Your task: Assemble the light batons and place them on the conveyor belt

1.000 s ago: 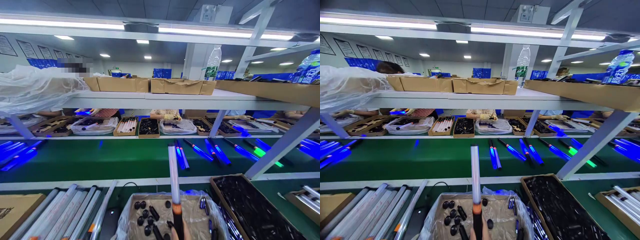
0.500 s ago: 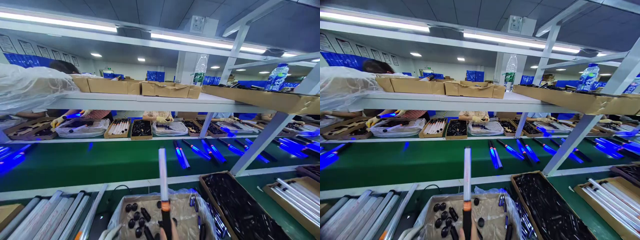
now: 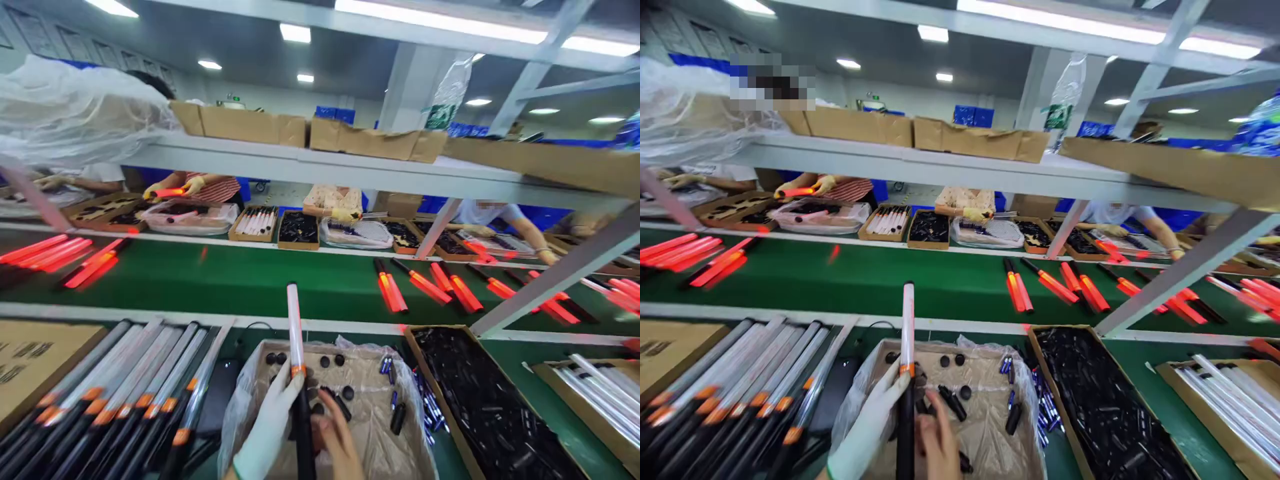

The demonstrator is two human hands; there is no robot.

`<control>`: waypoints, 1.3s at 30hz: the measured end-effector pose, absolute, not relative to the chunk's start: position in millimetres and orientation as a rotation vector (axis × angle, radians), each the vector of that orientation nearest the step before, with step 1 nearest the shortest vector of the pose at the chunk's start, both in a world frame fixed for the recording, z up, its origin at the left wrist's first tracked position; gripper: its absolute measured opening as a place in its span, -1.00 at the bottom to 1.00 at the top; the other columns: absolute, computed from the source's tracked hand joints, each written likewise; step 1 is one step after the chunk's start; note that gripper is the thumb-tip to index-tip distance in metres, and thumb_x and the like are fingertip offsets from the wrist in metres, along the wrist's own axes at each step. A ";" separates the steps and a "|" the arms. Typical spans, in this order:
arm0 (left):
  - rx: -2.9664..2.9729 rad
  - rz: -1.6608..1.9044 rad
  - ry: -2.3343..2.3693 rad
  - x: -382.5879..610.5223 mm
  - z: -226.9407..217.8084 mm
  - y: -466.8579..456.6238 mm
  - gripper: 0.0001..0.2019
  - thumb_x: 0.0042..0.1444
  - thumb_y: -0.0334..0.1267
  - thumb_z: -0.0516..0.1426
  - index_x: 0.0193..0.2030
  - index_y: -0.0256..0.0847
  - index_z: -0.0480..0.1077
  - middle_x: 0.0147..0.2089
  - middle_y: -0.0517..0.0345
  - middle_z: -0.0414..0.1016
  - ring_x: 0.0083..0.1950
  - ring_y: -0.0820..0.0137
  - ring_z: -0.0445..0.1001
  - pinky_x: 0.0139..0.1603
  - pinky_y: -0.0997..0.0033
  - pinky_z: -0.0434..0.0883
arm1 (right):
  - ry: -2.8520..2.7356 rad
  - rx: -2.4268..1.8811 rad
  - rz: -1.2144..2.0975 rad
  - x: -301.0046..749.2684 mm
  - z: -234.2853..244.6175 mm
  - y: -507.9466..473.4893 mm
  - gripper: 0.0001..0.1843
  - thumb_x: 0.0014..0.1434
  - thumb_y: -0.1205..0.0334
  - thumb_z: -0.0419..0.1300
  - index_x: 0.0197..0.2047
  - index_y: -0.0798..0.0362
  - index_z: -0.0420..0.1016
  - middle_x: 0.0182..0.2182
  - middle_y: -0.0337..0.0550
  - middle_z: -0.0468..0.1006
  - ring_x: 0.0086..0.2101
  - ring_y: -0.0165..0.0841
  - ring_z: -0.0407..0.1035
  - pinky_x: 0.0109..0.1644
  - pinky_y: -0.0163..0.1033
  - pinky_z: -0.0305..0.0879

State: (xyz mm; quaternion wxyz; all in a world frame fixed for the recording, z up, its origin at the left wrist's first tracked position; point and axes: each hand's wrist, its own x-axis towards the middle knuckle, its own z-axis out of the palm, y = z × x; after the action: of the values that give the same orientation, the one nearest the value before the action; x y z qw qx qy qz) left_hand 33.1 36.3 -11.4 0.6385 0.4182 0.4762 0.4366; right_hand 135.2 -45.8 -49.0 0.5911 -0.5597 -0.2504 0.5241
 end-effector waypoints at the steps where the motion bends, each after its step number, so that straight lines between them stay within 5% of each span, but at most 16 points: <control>1: 0.916 0.976 1.033 32.7 -3.4 34.3 -0.44 0.01 -0.02 0.22 0.12 -0.27 0.39 0.14 -0.06 0.46 0.24 0.16 0.32 0.28 0.25 0.23 | -0.481 -1.254 1.315 137.2 -46.9 -45.2 -0.23 -0.07 -0.24 0.23 0.11 0.08 0.43 -0.41 -0.14 0.58 -0.48 -0.38 0.42 -0.41 -0.36 0.26; 6: 0.776 0.969 1.027 30.9 11.0 27.2 -0.33 -0.03 0.00 0.24 0.22 -0.21 0.30 0.16 -0.02 0.44 0.19 0.16 0.36 0.25 0.22 0.24 | -0.277 -1.212 1.607 139.3 -45.6 -35.2 -0.42 -0.26 -0.07 0.37 -0.19 0.12 0.57 -0.36 -0.08 0.61 -0.37 -0.33 0.48 -0.30 -0.35 0.29; 15: 0.926 1.019 1.083 24.9 6.7 27.3 -0.31 -0.05 -0.04 0.24 0.23 -0.26 0.29 0.10 -0.04 0.48 0.14 0.14 0.39 0.19 0.25 0.30 | -0.451 -1.206 1.588 126.2 -55.3 -30.1 -0.53 -0.12 -0.05 0.32 -0.19 0.08 0.52 -0.32 -0.16 0.58 -0.32 -0.35 0.44 -0.29 -0.37 0.28; 23: 1.041 0.966 1.086 32.4 7.1 25.8 -0.24 -0.08 -0.10 0.20 0.26 -0.43 0.21 0.23 -0.22 0.35 0.27 0.10 0.27 0.33 0.20 0.14 | -0.357 -1.292 1.525 123.3 -63.2 -24.9 -0.59 -0.18 0.00 0.28 -0.24 0.03 0.50 -0.31 -0.22 0.56 -0.29 -0.36 0.43 -0.27 -0.37 0.30; 39: 1.068 0.930 1.005 34.7 -24.5 25.1 -0.33 -0.14 -0.21 0.22 0.19 -0.33 0.35 0.20 -0.06 0.42 0.20 0.13 0.36 0.30 0.14 0.22 | -0.321 -1.360 1.520 116.3 -60.4 -16.4 -0.66 -0.20 0.21 0.19 -0.27 0.09 0.46 -0.52 -0.29 0.46 -0.51 -0.47 0.27 -0.50 -0.44 0.10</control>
State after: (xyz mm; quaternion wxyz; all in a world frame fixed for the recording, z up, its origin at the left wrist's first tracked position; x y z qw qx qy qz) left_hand 34.7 25.1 -24.5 0.6463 0.4695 0.4415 0.4086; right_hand 116.3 -16.4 -60.4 0.5128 -0.5653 -0.1333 0.6322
